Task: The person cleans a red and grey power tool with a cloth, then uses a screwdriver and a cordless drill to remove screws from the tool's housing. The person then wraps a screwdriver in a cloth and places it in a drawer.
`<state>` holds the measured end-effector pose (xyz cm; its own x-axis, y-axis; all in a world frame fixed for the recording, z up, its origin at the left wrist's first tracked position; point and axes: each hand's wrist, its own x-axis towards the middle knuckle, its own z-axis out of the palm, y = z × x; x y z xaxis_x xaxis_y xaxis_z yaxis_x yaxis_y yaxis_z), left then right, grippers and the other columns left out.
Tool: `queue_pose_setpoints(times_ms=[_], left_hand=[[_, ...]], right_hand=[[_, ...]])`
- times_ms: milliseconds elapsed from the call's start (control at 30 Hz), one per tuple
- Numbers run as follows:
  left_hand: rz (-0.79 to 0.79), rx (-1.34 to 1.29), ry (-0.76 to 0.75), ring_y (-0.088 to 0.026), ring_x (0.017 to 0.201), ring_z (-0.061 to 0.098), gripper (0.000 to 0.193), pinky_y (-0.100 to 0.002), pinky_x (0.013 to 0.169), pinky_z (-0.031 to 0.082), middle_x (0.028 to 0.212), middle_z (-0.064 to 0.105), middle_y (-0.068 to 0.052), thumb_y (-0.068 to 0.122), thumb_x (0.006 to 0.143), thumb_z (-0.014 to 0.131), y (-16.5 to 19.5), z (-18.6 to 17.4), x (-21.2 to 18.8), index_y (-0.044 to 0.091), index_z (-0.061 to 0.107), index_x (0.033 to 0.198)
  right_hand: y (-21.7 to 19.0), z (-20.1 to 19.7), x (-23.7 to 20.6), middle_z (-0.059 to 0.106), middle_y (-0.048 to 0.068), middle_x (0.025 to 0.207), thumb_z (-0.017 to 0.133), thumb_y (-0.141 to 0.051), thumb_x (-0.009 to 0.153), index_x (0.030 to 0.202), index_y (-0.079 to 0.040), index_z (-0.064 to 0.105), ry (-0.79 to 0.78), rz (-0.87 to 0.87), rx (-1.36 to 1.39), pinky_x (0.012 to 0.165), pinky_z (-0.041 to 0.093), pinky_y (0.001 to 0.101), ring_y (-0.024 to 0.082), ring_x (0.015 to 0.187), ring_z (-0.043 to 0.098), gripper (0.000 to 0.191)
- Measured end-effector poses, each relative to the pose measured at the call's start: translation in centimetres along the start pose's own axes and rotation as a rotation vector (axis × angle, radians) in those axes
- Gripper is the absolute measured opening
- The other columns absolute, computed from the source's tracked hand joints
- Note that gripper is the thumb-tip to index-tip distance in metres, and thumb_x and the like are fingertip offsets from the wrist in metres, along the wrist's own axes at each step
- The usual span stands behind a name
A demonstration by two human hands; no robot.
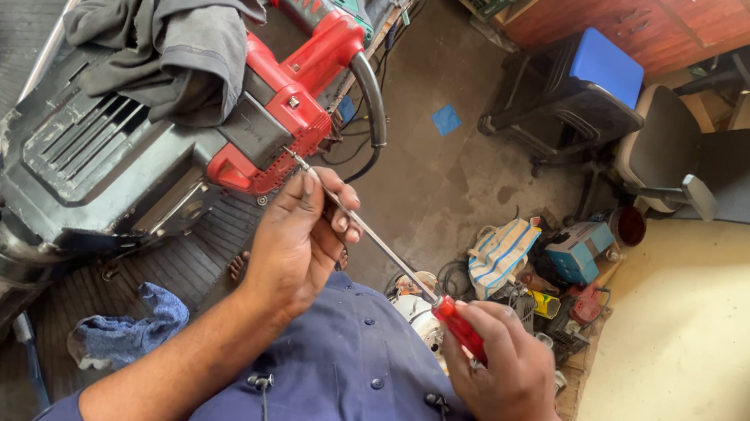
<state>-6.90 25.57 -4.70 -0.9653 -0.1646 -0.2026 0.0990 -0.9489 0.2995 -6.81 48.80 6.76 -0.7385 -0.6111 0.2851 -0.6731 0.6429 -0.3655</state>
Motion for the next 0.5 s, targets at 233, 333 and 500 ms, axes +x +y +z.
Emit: queue_pose_setpoints(times_ms=[233, 333, 500], left_hand=[[0.015, -0.033, 0.038, -0.013, 0.077, 0.058, 0.023, -0.033, 0.076, 0.056, 0.096, 0.066, -0.009, 0.028, 0.112, 0.048, 0.2, 0.0, 0.1, 0.007, 0.058, 0.109], [0.010, 0.017, 0.032, -0.013, 0.076, 0.058, 0.024, -0.033, 0.075, 0.056, 0.097, 0.067, -0.010, 0.029, 0.112, 0.049, 0.7, -0.1, 0.3, 0.007, 0.058, 0.112], [0.007, 0.068, 0.099, -0.013, 0.075, 0.059, 0.042, -0.034, 0.072, 0.055, 0.104, 0.069, -0.014, 0.037, 0.109, 0.045, 1.6, -0.1, 0.5, 0.003, 0.059, 0.129]], right_hand=[[0.4, -0.2, 0.7, 0.073, 0.012, 0.086, 0.083, -0.012, 0.081, 0.109, 0.000, 0.067, -0.012, -0.108, -0.126, 0.059, 0.053, 0.0355, 0.025, 0.069, 0.069, 0.035], [0.5, 0.0, 0.7, 0.073, 0.012, 0.086, 0.081, -0.012, 0.081, 0.111, 0.000, 0.067, -0.061, 0.009, -0.005, 0.060, 0.054, 0.0349, 0.026, 0.070, 0.070, 0.034], [1.3, 0.6, 0.3, 0.074, 0.013, 0.089, 0.080, -0.013, 0.083, 0.110, -0.002, 0.067, -0.084, 0.085, 0.103, 0.063, 0.056, 0.0332, 0.026, 0.071, 0.072, 0.032]])
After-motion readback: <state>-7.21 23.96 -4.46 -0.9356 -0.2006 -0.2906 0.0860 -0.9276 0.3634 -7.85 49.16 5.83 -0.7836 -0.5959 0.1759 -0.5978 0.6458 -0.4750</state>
